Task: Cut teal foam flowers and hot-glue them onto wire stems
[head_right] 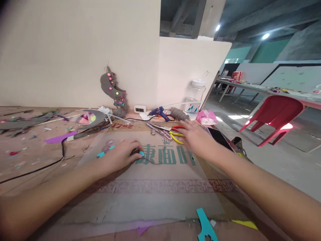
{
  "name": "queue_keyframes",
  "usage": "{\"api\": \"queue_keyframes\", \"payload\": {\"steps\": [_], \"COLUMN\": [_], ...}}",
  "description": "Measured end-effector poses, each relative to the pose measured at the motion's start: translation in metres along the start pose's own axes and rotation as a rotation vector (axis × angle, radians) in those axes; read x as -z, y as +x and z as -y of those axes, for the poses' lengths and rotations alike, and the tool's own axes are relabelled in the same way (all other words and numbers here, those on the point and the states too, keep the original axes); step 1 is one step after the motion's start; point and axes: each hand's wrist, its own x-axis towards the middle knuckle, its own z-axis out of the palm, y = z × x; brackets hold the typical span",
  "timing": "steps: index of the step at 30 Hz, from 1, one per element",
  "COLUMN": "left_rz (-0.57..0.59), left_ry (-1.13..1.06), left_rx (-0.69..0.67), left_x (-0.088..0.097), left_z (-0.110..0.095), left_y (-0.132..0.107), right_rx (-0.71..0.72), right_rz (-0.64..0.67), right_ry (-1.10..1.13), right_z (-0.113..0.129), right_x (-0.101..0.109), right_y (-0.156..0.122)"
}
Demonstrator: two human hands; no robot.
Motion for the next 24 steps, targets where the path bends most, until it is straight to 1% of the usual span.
{"api": "queue_keyframes", "payload": {"steps": [1, 2, 4, 5, 7, 8, 11, 13, 15, 18, 22, 24], "left_rz": [-0.015, -0.032, -0.066, -0.092, -0.161, -0.193, -0.239, -0.25, -0.267, -0.263, -0.206, -0.195], "left_ry": [-0.041, -0.092, -0.181, -0.212, -0.249, -0.265, -0.316, -0.359, -0.397, -0.401, -0.397, -0.387], "left_rx": [0.023, 0.048, 0.091, 0.105, 0.114, 0.113, 0.121, 0.155, 0.185, 0.186, 0.156, 0.13], "left_x": [-0.001, -0.001, -0.002, -0.002, -0.003, -0.004, -0.008, -0.011, -0.012, -0.013, -0.011, -0.01], "left_z": [-0.002, -0.003, -0.006, -0.007, -0.008, -0.008, -0.005, -0.002, 0.001, 0.002, 0.001, 0.0], "left_y": [0.0, -0.001, -0.003, -0.005, -0.009, -0.01, -0.013, -0.012, -0.011, -0.01, -0.011, -0.011], "right_rx": [0.084, 0.119, 0.122, 0.106, 0.103, 0.11, 0.112, 0.093, 0.055, -0.005, 0.035, 0.016], "right_rz": [0.06, 0.081, 0.165, 0.203, 0.252, 0.252, 0.169, 0.126, 0.117, 0.143, 0.143, 0.138], "right_ry": [0.013, 0.044, 0.142, 0.194, 0.266, 0.291, 0.34, 0.391, 0.452, 0.519, 0.594, 0.678], "right_z": [0.024, 0.047, 0.084, 0.098, 0.115, 0.118, 0.117, 0.114, 0.112, 0.112, 0.112, 0.112], "right_x": [0.003, 0.004, 0.004, 0.001, -0.012, -0.02, -0.045, -0.053, -0.053, -0.049, -0.05, -0.051], "right_y": [-0.002, -0.002, 0.002, 0.005, 0.012, 0.014, 0.015, 0.012, 0.009, 0.008, 0.01, 0.01]}}
